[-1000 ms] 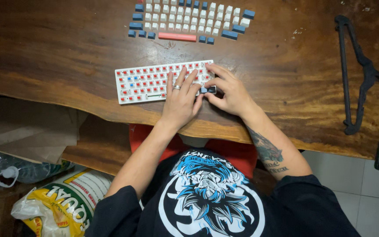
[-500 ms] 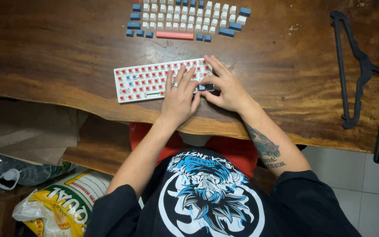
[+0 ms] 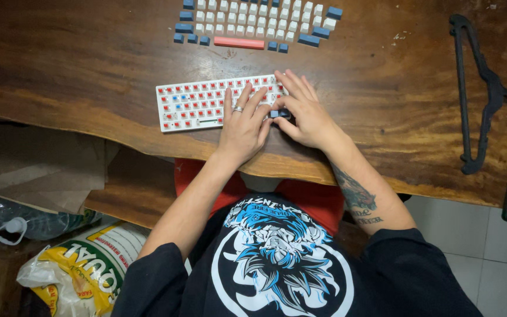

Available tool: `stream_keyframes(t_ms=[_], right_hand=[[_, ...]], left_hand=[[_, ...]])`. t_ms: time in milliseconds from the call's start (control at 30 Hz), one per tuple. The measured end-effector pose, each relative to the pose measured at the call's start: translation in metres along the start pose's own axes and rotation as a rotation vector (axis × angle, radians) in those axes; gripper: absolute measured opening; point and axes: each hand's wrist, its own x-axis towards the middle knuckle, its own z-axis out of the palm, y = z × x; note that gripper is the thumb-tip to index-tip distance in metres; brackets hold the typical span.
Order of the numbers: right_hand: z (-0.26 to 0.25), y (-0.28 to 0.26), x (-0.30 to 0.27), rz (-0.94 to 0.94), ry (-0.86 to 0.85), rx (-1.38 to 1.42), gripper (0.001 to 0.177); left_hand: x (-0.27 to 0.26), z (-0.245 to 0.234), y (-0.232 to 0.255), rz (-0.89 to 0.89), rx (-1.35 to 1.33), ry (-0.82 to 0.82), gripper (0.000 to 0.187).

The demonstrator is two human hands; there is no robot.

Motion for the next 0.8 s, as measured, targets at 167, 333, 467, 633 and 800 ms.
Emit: stream_keyframes(t_ms=[167, 333, 467, 633, 800], right_hand=[[0.0018, 0.0016, -0.0003, 0.005, -0.050, 0.143, 0.027], [0.0034, 0.0030, -0.0008, -0.020, -0.068, 0.135, 0.030], [0.0054, 0.0018, -0.0022, -0.025, -0.069, 0.129, 0.031], [0.0069, 0.0010, -0.0012, -0.031, -0.070, 0.103, 0.032], [0.0032, 0.0017, -0.0004, -0.027, -0.024, 0.112, 0.035]], left_hand=[[-0.0004, 0.0017, 0.0040, -0.019, 0.026, -0.032, 0.029], [-0.0004, 0.0035, 0.0066, 0.008, 0.086, -0.038, 0.030], [-0.0006, 0.0050, 0.0064, 0.022, 0.116, -0.064, 0.032], [0.0000, 0.0069, 0.0053, 0.025, 0.126, -0.070, 0.033], [-0.0019, 0.0060, 0.0045, 0.029, 0.111, -0.039, 0.037]])
